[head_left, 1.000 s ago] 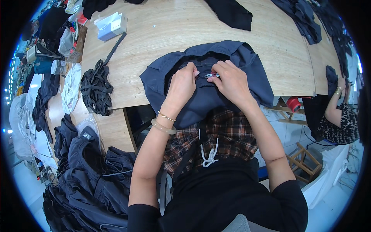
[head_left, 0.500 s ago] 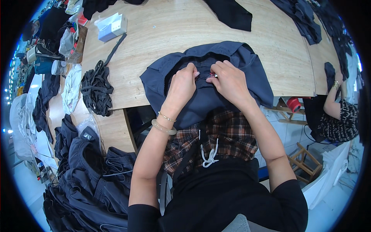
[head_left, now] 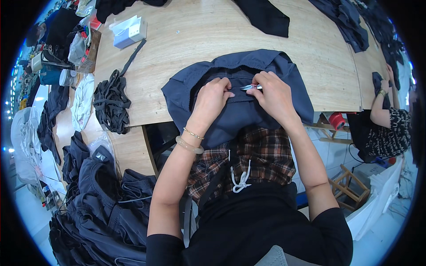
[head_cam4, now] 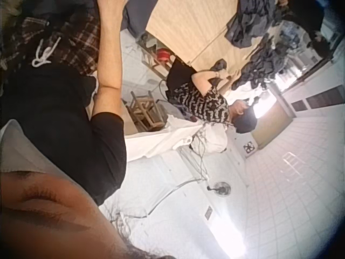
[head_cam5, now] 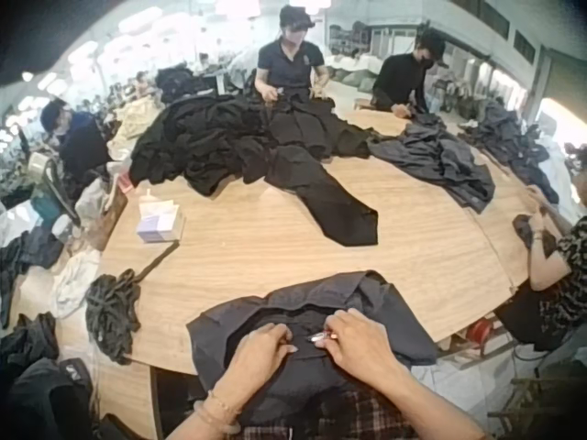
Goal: The person uses a small red-handled tool to trim loose threads and excess fabric from the seams and waistband of a pair of dark grey shorts. The person repeatedly lifts and turns the garment to access different areas for trimming.
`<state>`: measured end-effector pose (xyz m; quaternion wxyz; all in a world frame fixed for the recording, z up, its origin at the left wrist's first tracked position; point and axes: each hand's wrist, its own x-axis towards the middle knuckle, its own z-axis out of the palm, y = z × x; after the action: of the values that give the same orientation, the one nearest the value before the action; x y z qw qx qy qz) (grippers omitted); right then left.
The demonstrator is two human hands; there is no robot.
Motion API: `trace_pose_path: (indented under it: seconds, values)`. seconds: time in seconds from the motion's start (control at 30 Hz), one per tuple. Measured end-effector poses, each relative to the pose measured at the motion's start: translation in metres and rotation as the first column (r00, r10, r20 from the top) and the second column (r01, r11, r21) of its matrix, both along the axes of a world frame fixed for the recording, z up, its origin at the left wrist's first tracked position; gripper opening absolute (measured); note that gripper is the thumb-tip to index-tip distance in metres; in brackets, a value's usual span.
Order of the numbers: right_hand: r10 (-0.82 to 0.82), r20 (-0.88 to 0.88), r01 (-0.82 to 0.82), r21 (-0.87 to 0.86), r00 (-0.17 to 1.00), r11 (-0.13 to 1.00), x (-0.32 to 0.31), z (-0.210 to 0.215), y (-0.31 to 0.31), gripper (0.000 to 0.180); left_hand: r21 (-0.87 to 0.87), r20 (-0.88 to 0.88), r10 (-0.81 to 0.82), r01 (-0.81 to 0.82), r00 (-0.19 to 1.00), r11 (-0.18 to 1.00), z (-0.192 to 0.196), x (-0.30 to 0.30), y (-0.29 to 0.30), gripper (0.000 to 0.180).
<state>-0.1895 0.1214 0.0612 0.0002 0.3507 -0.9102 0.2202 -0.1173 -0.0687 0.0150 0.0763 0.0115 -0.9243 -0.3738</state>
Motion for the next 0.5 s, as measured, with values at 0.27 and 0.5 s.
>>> trace_pose_path:
  seconds: [0.27,0.5]
  values:
    - [-0.017,0.021,0.017,-0.003,1.0,1.0,-0.001,-0.001,0.002,0.023,-0.007,-0.005,0.046,-0.046,0.999,0.999,0.009,0.001,0.006,0.02]
    - [-0.025,0.032,0.025,-0.016,0.999,1.0,-0.002,-0.001,0.005,0.024,0.009,-0.096,0.059,-0.058,0.994,0.998,-0.012,-0.004,-0.003,0.014]
